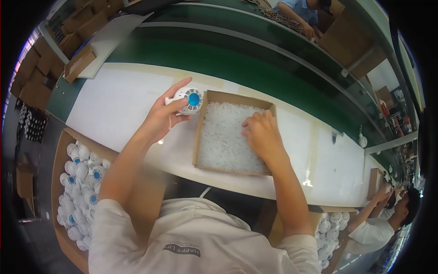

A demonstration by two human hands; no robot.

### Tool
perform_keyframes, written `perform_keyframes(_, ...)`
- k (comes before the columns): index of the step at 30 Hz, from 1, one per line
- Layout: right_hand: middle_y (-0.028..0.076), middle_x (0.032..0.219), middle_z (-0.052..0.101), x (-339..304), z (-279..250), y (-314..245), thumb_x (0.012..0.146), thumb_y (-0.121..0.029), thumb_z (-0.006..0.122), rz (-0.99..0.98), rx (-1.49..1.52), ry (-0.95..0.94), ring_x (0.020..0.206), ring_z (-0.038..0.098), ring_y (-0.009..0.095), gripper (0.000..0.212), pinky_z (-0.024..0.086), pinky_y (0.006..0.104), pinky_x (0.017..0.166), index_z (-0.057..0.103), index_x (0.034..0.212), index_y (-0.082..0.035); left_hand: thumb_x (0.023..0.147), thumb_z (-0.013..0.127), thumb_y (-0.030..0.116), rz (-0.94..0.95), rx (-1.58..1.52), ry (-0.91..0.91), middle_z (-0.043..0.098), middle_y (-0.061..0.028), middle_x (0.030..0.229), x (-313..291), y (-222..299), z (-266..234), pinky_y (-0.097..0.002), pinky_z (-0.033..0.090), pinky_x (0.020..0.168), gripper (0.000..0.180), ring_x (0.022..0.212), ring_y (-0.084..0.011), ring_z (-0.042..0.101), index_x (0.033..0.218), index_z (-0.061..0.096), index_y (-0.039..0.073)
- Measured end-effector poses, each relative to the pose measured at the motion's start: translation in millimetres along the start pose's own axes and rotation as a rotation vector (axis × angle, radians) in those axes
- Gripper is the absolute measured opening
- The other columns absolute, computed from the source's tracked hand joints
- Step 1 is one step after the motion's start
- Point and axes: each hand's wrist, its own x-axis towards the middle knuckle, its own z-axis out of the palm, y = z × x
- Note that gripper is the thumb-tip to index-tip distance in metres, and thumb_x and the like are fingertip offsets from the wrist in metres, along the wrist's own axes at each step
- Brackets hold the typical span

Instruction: Assemble small portable fans by inserting components into the plastic casing.

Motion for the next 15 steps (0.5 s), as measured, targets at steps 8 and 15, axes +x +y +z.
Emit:
perform_keyframes(8, 0.012, 0.085, 0.068, -4, 10, -22, 0.078, -0.002, 0.075, 0.123, 0.357, -0.053, 0.089, 0.061, 0.030, 0.007, 0.049, 0.0387, 0.080, 0.074, 0.085, -0.001, 0.103, 0.059, 0.030, -0.102, -0.186, -0.164, 0.061, -0.0128, 0.126, 10, 19, -10, -0.0361, 0.056, 0.092, 0.037, 0.111, -0.0224, 0.063, 0.133, 0.043, 0.017)
perform_keyframes(15, 0.011, 0.083, 0.067, 10, 15, -24, 0.077, -0.001, 0.077, 0.271, 0.678, -0.045, 0.071, 0.063, 0.024, 0.011, 0.050, 0.0342, 0.066, 0.074, 0.087, -0.001, 0.105, 0.054, 0.033, 0.000, -0.198, -0.226, 0.063, -0.0139, 0.126, 27, -4, 8, -0.0348, 0.060, 0.085, 0.028, 0.108, -0.0246, 0.068, 0.127, 0.046, 0.016)
